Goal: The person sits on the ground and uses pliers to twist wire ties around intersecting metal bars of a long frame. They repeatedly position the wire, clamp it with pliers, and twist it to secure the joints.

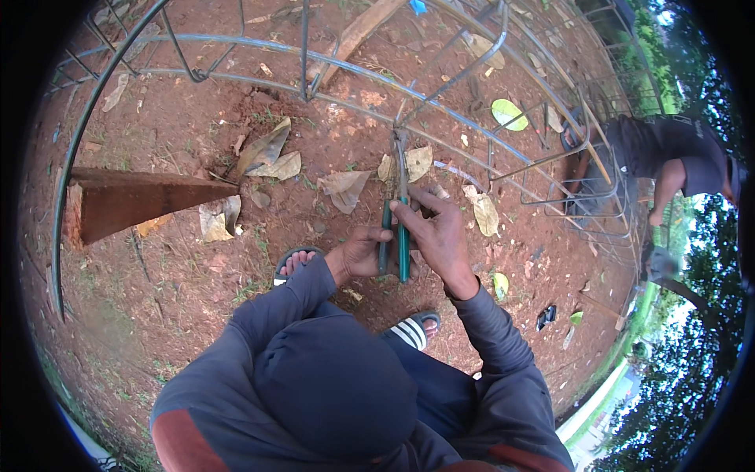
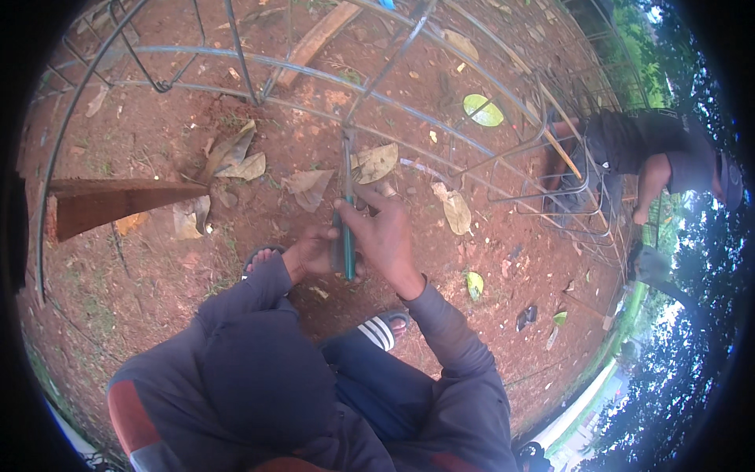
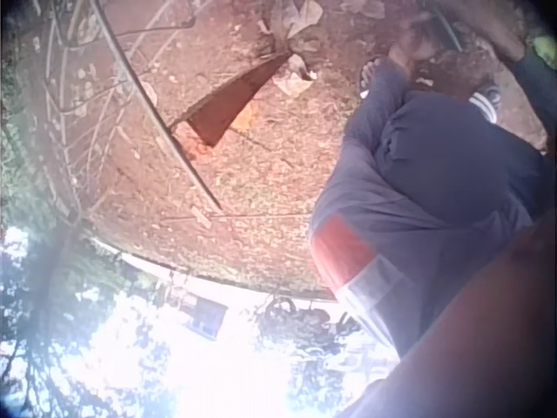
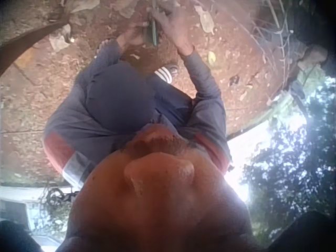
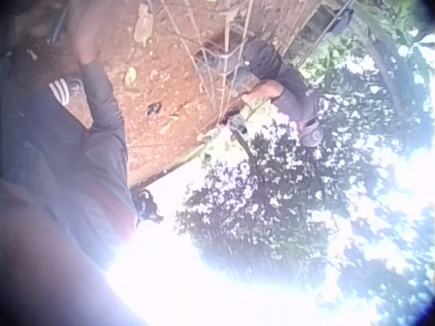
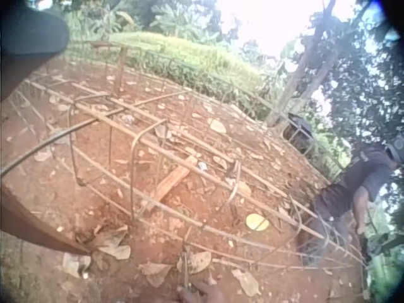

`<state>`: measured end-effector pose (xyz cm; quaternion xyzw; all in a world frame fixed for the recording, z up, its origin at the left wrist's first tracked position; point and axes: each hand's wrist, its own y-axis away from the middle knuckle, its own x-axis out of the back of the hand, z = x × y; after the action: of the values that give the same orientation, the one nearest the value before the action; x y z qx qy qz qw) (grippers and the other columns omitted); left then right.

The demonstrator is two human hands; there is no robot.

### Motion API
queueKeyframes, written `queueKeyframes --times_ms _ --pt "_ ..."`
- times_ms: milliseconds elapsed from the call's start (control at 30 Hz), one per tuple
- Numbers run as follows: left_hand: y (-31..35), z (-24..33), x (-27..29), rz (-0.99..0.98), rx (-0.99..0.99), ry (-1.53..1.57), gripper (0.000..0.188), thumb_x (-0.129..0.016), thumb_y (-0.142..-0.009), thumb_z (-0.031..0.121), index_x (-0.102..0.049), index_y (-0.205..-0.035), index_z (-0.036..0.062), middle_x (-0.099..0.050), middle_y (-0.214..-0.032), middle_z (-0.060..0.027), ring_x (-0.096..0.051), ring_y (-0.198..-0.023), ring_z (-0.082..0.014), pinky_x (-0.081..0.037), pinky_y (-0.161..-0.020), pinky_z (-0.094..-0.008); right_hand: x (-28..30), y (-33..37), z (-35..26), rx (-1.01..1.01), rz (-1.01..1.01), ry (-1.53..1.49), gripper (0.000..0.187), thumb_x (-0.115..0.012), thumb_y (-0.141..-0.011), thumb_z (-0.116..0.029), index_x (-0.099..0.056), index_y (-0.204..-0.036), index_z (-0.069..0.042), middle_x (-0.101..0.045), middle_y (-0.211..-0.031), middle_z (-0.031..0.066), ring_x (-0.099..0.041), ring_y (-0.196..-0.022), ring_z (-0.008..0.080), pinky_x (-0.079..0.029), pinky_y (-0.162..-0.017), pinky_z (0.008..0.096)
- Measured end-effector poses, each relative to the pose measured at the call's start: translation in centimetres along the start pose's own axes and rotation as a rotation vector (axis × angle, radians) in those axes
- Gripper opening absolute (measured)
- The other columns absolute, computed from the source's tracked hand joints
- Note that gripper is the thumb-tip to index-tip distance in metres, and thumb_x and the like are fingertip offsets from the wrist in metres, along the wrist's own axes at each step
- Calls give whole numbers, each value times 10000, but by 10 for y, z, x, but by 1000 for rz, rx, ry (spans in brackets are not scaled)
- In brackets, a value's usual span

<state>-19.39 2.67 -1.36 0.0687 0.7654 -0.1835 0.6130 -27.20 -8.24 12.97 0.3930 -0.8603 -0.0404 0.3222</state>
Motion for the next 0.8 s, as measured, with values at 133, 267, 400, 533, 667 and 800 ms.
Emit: queueKeyframes --times_ms 133,267,400,533,667,800 --pt "-25 -6 16 -389 67 161 301 -699 -946 308 -688 -1153 90 -676 -883 -100 -699 -963 -360 -569 -905 -550 -1 4 -25 -180 -32 -40 365 -747 -942 -209 -718 -1219 27 -599 -779 -1 -612 -684 77 -488 -592 242" --pt "-26 -16 15 -413 43 178 240 -678 -970 313 -688 -1034 82 -638 -810 -78 -666 -810 -299 -569 -856 -522 1 7 -20 -92 2 -79 360 -742 -930 -220 -725 -1198 19 -628 -766 52 -611 -602 104 -490 -561 273" --pt "-15 -13 -5 -124 23 40 236 -644 -999 308 -649 -1001 72 -592 -760 -53 -644 -774 -269 -556 -778 -475 9 5 -11 -73 20 88 413 -748 -912 -290 -727 -1192 13 -656 -813 117 -662 -666 171 -518 -610 318" --pt "-1 -10 -3 275 -8 -218 234 -617 -1008 289 -617 -1028 55 -604 -796 -70 -627 -755 -240 -519 -729 -426 1 0 30 25 69 102 551 -740 -909 -318 -628 -1325 26 -692 -912 184 -693 -801 263 -542 -727 378" --pt "-1 -23 38 758 -329 -1020 326 -626 -974 226 -589 -1179 -26 -679 -918 -158 -680 -813 -287 -535 -790 -435 -39 -3 28 43 151 164 656 -707 -938 -286 -479 -1432 81 -698 -976 236 -693 -841 337 -547 -797 424" --pt "8 -8 69 983 -439 -1788 423 -644 -949 195 -567 -1298 -32 -684 -1131 -214 -682 -1049 -324 -530 -895 -458 -93 -23 36 -47 287 128 668 -677 -952 -312 -444 -1412 112 -677 -990 321 -688 -897 462 -523 -805 521"
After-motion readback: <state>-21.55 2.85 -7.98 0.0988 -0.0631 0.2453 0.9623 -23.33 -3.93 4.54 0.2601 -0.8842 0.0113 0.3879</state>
